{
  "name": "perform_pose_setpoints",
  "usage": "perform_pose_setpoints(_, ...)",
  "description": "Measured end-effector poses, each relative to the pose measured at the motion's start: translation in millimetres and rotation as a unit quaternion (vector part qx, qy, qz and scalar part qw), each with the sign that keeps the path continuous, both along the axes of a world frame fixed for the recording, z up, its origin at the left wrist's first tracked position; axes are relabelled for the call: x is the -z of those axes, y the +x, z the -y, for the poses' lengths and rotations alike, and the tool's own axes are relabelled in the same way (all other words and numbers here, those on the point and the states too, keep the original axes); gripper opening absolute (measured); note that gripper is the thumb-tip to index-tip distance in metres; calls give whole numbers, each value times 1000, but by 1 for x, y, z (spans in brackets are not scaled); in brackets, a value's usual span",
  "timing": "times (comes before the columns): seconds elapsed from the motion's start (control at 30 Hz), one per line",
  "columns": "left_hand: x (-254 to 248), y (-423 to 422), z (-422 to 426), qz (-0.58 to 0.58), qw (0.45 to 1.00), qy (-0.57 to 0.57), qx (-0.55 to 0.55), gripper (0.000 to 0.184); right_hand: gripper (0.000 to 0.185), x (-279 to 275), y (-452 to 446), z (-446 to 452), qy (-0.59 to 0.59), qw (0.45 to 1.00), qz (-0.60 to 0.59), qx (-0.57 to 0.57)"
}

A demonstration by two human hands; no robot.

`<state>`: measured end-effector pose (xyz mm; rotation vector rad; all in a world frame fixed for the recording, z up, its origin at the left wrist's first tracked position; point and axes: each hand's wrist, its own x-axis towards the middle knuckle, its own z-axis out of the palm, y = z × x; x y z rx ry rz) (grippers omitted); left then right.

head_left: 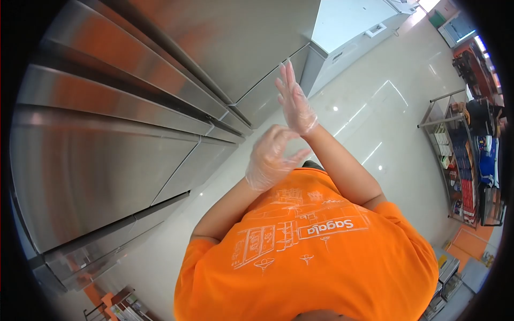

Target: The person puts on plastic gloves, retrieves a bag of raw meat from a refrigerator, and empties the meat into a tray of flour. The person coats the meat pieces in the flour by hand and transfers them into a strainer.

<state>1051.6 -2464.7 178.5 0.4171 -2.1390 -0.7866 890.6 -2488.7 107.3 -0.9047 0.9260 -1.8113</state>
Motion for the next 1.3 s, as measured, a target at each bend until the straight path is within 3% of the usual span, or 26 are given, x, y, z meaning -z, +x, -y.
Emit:
perform_pose_setpoints(0.03, -4, -7, 2, -18, 999, -11, -43, 33, 83, -22, 5, 1, -2, 996, 87, -28)
perform_pose_setpoints(0.13, -1, -23, 5, -50, 985, -75, -144, 35, 83, -55, 14, 5, 16, 997, 47, 57)
perform_pose_setpoints(0.23, -3, -28, 3, -51, 967, -178, -176, 33, 80, -46, 9, 15, 91, 943, -217, 237)
perform_pose_setpoints(0.33, -7, -34, -7, -21, 953, -238, -186, 28, 75, -49, -3, 6, 62, 881, -357, 304)
perform_pose_setpoints(0.47, -8, -53, -25, 52, 946, -227, -224, 20, 69, -49, -17, -9, 72, 857, -412, 301)
perform_pose_setpoints(0.53, -9, -63, -42, 47, 975, -163, -147, 18, 66, -50, -28, -24, 77, 860, -424, 273)
perform_pose_setpoints(0.6, -8, -67, -54, 40, 987, -120, -97, 16, 66, -32, -52, -26, 17, 900, -412, 141)
perform_pose_setpoints(0.63, -8, -69, -60, 38, 989, -111, -89, 16, 66, -27, -62, -29, -14, 912, -403, 75)
perform_pose_setpoints(0.7, -12, -72, -71, 41, 993, -91, -62, 16, 67, -35, -72, -44, 127, 931, -330, -93)
perform_pose_setpoints(0.77, -17, -74, -82, 53, 996, -69, -25, 16, 73, -49, -73, -61, 165, 939, -269, -138)
perform_pose_setpoints(0.83, -14, -86, -104, 48, 994, -95, 17, 15, 88, -55, -68, -72, 104, 965, -230, -70)
perform_pose_setpoints(0.9, -10, -87, -118, 73, 992, -85, 55, 16, 99, -55, -73, -68, 60, 982, 55, -170)
perform_pose_setpoints(0.93, -9, -85, -122, 98, 991, -61, 74, 18, 105, -57, -74, -67, 37, 955, 198, -216)
perform_pose_setpoints(0.97, -8, -85, -123, 121, 987, -39, 93, 20, 105, -61, -77, -66, 13, 951, 213, -224)
perform_pose_setpoints(1.07, -15, -84, -123, 80, 980, -68, -171, 28, 105, -69, -79, -66, -39, 945, 237, -223)
perform_pose_setpoints(1.17, -29, -92, -98, 127, 934, -165, -292, 32, 102, -67, -60, -65, -42, 949, 247, -191)
perform_pose_setpoints(1.3, -9, -79, -83, 140, 934, -194, -264, 23, 91, -65, -40, -55, -53, 942, 296, -151)
